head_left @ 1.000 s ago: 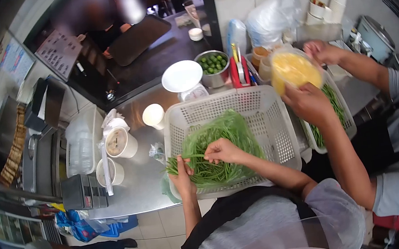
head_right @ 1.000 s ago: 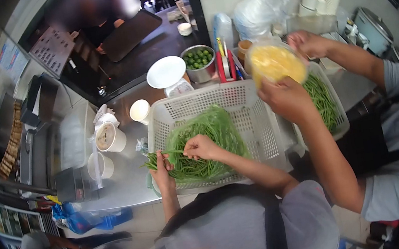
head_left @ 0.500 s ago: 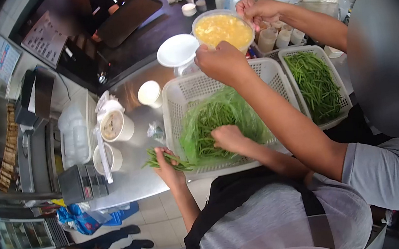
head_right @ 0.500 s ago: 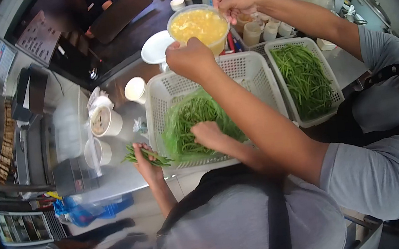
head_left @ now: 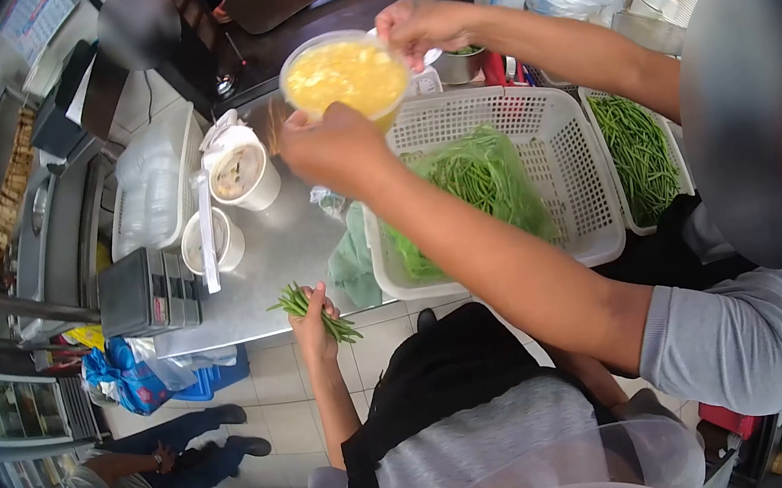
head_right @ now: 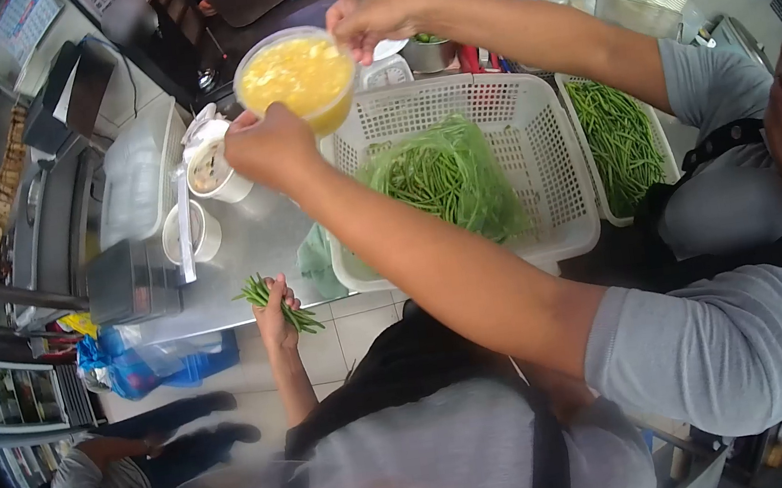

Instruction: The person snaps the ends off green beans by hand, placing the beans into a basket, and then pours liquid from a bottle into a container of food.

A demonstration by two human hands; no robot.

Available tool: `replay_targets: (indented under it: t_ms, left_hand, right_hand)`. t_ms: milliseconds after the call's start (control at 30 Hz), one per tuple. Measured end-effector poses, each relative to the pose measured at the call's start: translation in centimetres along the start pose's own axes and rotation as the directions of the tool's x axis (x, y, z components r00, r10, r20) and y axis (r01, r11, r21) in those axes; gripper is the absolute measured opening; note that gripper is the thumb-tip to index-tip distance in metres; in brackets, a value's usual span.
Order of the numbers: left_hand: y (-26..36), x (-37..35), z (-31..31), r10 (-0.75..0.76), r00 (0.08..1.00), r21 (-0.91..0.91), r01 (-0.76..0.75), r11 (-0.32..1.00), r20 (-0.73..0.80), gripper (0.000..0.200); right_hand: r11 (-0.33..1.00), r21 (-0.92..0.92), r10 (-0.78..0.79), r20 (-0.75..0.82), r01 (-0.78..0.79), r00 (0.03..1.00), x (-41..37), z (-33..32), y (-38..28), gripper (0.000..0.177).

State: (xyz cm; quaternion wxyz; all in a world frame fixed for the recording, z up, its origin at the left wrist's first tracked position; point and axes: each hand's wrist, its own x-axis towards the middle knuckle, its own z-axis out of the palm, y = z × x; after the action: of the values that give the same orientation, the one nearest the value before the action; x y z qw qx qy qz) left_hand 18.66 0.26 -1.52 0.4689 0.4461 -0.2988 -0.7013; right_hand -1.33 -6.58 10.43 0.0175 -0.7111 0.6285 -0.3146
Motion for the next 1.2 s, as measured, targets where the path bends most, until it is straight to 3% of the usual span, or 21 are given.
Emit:
replay_targets:
  t_ms: [67, 100, 333, 500, 600, 633, 767, 933, 1033, 1133, 1200]
  left_hand:
    - [0.4, -1.1, -1.1, -0.016, 1.000, -0.070, 0.016, 0.997, -0.006, 0.018]
    - [0.6, -1.6, -1.9, -0.012, 1.000, -0.116, 0.011, 0.993, -0.003, 0.017]
    - [2.4, -6.5, -5.8, -0.052, 0.991, -0.496, -0.017, 0.868, -0.126, 0.008]
    - [2.9, -9.0, -9.0, -0.046, 0.999, -0.648, 0.054, 0.760, 0.029, 0.010]
    - [3.4, -10.1, -10.3, 0.016, 0.980, -0.671, 0.125, 0.731, 0.200, 0.014]
    - [3.5, -10.3, -10.2, 0.011, 0.990, -0.647, 0.085, 0.757, 0.142, 0.023]
    - [4.8, -10.9, -9.4, 0.079, 0.983, -0.522, 0.021, 0.853, 0.168, 0.038]
    - [6.9, -9.0, -9.1, 0.136, 0.972, -0.561, -0.007, 0.828, 0.190, 0.035]
    - [8.1, -6.3, -10.2, 0.103, 0.979, -0.588, 0.022, 0.809, 0.179, 0.030]
    - [10.6, -4.8, -9.8, -0.005, 1.000, -0.521, 0.015, 0.853, 0.019, 0.029]
    - [10.8, -2.7, -11.7, 0.057, 0.991, -0.524, 0.017, 0.851, 0.124, 0.021]
  right_hand:
    - [0.920, -0.382, -0.064, 0.059, 0.082, 0.996, 2.6, 4.2, -1.3, 0.020]
    - [0.662, -0.673, -0.254, 0.214, 0.331, 0.943, 2.1, 6.1, -1.8, 0.019]
    - [0.809, -0.419, -0.280, 0.342, 0.412, 0.897, -2.3, 14.3, -7.1, 0.018]
    - [0.862, -0.317, -0.269, 0.374, 0.395, 0.887, -5.1, 15.3, -9.3, 0.019]
    - [0.886, -0.263, -0.265, 0.390, 0.383, 0.882, -6.6, 15.2, -10.0, 0.021]
    - [0.891, -0.251, -0.262, 0.395, 0.377, 0.881, -7.0, 15.0, -10.2, 0.021]
    - [0.927, -0.171, -0.241, 0.413, 0.335, 0.878, -9.0, 14.3, -10.6, 0.024]
    - [0.970, -0.013, -0.212, 0.453, 0.244, 0.866, -12.4, 13.1, -10.5, 0.028]
    - [0.981, 0.141, -0.189, 0.495, 0.136, 0.848, -15.2, 12.3, -10.3, 0.031]
    - [0.937, 0.346, -0.164, 0.554, -0.047, 0.816, -18.9, 11.5, -9.7, 0.034]
    - [0.880, 0.443, -0.150, 0.601, -0.171, 0.785, -20.4, 11.6, -9.7, 0.036]
